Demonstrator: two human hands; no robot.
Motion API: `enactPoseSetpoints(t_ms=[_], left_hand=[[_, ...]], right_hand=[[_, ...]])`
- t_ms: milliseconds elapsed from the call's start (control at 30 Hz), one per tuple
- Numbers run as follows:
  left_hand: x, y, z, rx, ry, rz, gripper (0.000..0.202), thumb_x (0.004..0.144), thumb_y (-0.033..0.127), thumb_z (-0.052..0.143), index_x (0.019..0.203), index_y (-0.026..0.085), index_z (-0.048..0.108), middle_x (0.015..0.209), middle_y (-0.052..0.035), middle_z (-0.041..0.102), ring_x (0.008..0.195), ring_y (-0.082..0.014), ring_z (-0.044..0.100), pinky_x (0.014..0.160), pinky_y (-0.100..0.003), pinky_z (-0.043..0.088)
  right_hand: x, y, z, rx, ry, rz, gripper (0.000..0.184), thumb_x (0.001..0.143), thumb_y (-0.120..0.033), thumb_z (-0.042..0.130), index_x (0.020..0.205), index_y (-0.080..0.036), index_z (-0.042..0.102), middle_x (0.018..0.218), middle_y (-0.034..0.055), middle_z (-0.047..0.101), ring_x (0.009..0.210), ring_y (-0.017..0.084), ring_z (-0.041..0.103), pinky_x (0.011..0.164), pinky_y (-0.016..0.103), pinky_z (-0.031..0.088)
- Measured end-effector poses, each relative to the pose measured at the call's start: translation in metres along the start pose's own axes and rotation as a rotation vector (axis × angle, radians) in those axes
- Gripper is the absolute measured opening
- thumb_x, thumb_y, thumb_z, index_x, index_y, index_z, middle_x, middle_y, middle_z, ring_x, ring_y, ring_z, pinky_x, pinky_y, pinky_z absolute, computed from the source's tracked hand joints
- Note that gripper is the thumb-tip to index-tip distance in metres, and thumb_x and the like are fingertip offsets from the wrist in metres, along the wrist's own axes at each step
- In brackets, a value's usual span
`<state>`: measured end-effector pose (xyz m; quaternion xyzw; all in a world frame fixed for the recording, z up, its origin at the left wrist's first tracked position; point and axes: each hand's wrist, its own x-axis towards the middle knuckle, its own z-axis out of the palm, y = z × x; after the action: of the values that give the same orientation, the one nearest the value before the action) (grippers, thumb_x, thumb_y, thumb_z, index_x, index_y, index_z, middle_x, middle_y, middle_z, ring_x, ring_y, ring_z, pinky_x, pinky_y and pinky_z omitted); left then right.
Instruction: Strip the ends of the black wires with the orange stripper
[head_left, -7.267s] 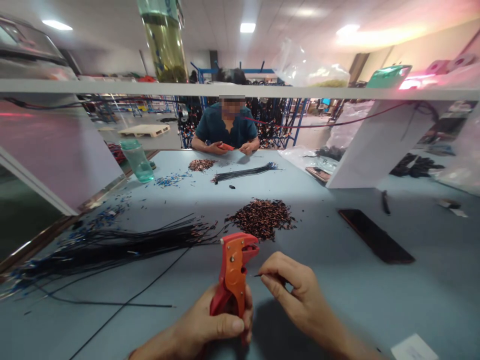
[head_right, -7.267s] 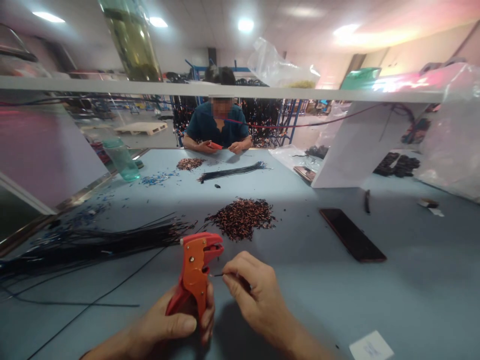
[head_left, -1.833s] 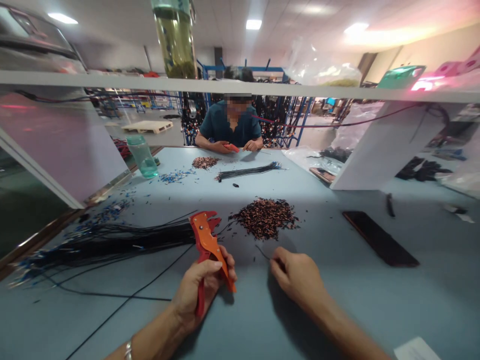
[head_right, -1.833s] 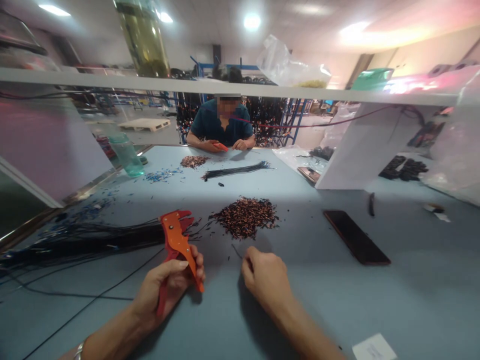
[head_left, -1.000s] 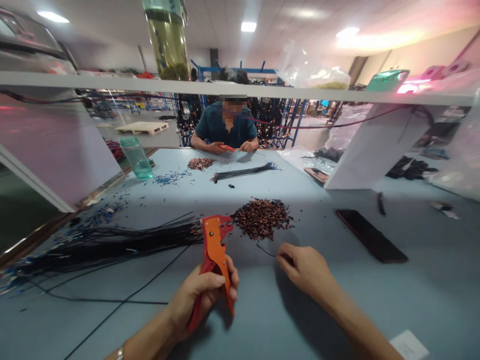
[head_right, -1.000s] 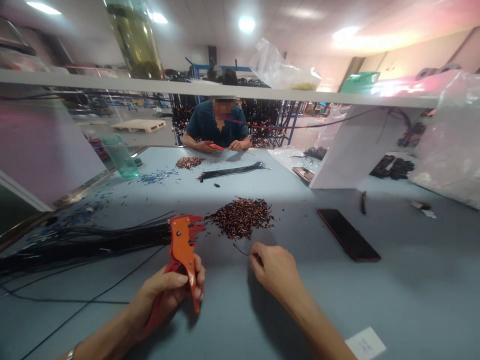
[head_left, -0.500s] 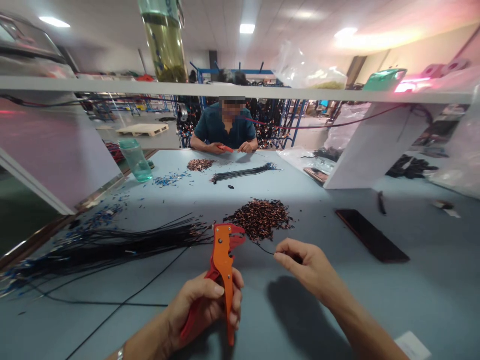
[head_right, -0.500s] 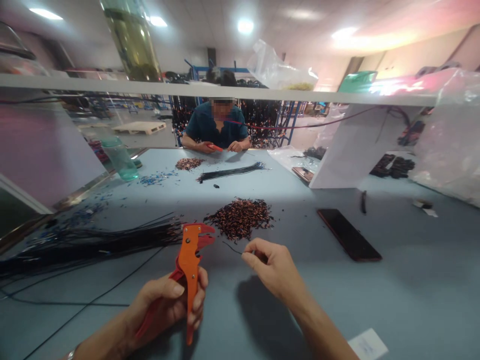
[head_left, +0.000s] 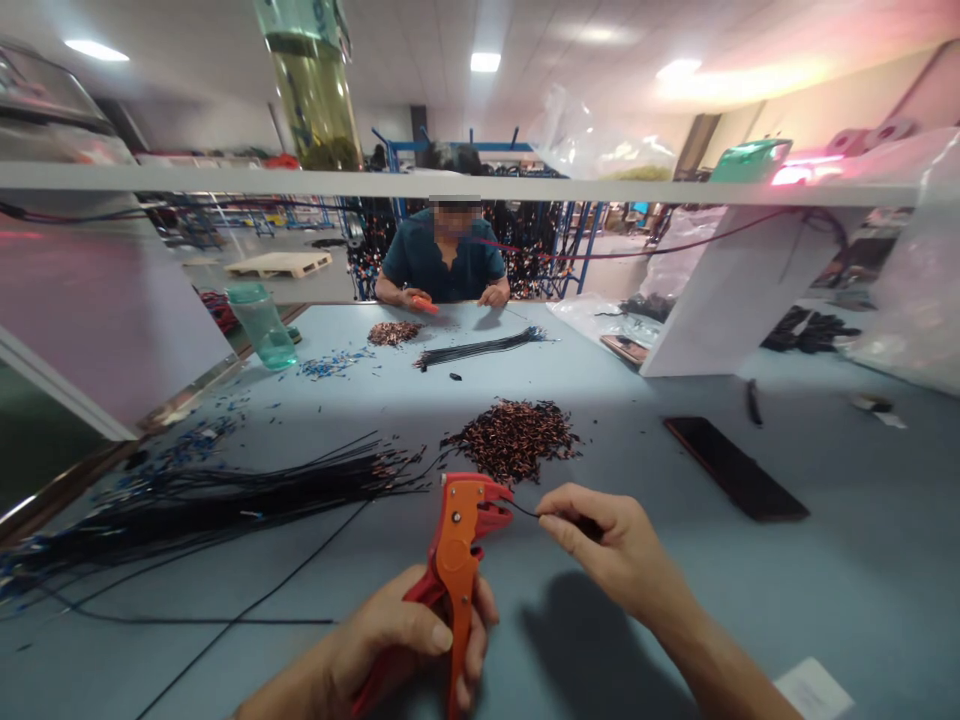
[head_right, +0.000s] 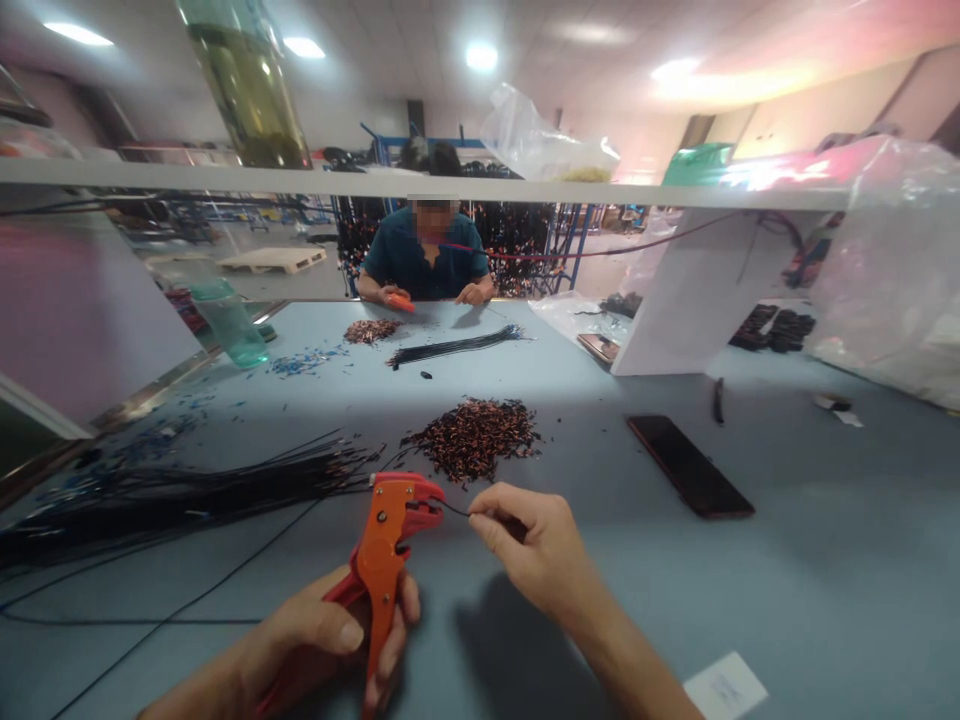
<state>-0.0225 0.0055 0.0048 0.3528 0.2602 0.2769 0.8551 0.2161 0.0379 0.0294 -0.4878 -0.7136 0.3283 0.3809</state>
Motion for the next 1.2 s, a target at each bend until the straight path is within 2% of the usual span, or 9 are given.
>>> enactPoseSetpoints(t_ms=[200,367,500,667,833,1033,1200], left_hand=[[0.0008,-0.0042,-0.0055,0.003,-0.039,-0.012,0.039,0.062,0.019,0.064,0.099,0.007,0.066,0.074,-0.0106,0.068,0.059,-0.0186,0.064,0.058,-0.029,0.049],[0.0019,-0.0057,-0.0067,-0.013,-0.041,0.011,0.038,0.063,0.019,0.064,0.099,0.008,0.065,0.074,-0.0101,0.068,0.061,-0.0184,0.064,0.059,-0.028,0.049],[0.0014,-0.0052,-0.0064,-0.003,-0.035,0.003,0.038,0.063,0.019,0.064,0.1,0.008,0.065,0.075,-0.0094,0.068,0.061,-0.0182,0.064,0.058,-0.028,0.049],[0.001,-0.0053,-0.0074,0.006,-0.049,0.005,0.039,0.064,0.019,0.065,0.101,0.007,0.065,0.076,-0.0103,0.068,0.062,-0.0183,0.064,0.058,-0.028,0.049],[0.0017,-0.0055,-0.0079,0.011,-0.045,0.0,0.038,0.064,0.019,0.065,0.1,0.007,0.065,0.075,-0.0101,0.068,0.061,-0.0181,0.064,0.059,-0.029,0.05],[0.0022,-0.0048,-0.0078,0.001,-0.046,0.0,0.037,0.064,0.02,0.064,0.1,0.009,0.066,0.074,-0.0094,0.068,0.06,-0.0183,0.064,0.058,-0.028,0.049],[0.0016,-0.0046,-0.0072,0.002,-0.036,-0.007,0.039,0.063,0.019,0.064,0.1,0.008,0.066,0.074,-0.0104,0.069,0.06,-0.0186,0.064,0.057,-0.028,0.049]], right_hand=[[-0.0015,0.0011,0.0016,0.005,0.009,-0.025,0.019,0.082,-0.031,0.057,0.074,-0.018,0.067,0.051,-0.0049,0.043,0.047,0.011,0.036,0.046,0.024,0.03],[0.0001,-0.0029,-0.0043,-0.047,0.024,-0.146,0.017,0.085,-0.025,0.054,0.071,-0.019,0.062,0.063,-0.0005,0.057,0.058,0.014,0.05,0.057,0.026,0.039],[0.0022,-0.0023,-0.004,-0.111,0.014,-0.24,0.018,0.087,-0.021,0.051,0.072,-0.019,0.06,0.066,0.0003,0.058,0.062,0.014,0.053,0.061,0.026,0.04],[0.0,0.0016,0.0012,-0.107,0.005,-0.248,0.015,0.087,-0.019,0.052,0.082,-0.018,0.066,0.066,0.0004,0.059,0.056,0.012,0.052,0.054,0.024,0.038],[-0.0023,-0.0007,0.0023,-0.126,0.038,-0.225,0.014,0.085,-0.023,0.056,0.077,-0.019,0.067,0.061,-0.0012,0.058,0.052,0.012,0.05,0.052,0.024,0.037],[-0.0008,-0.0065,0.0,-0.208,0.027,-0.31,0.018,0.088,-0.019,0.048,0.074,-0.02,0.058,0.063,-0.0014,0.057,0.06,0.013,0.052,0.064,0.027,0.039],[-0.0016,-0.0042,0.0013,-0.14,-0.03,-0.213,0.019,0.091,-0.021,0.044,0.076,-0.02,0.056,0.064,-0.0026,0.052,0.057,0.012,0.047,0.055,0.022,0.036]])
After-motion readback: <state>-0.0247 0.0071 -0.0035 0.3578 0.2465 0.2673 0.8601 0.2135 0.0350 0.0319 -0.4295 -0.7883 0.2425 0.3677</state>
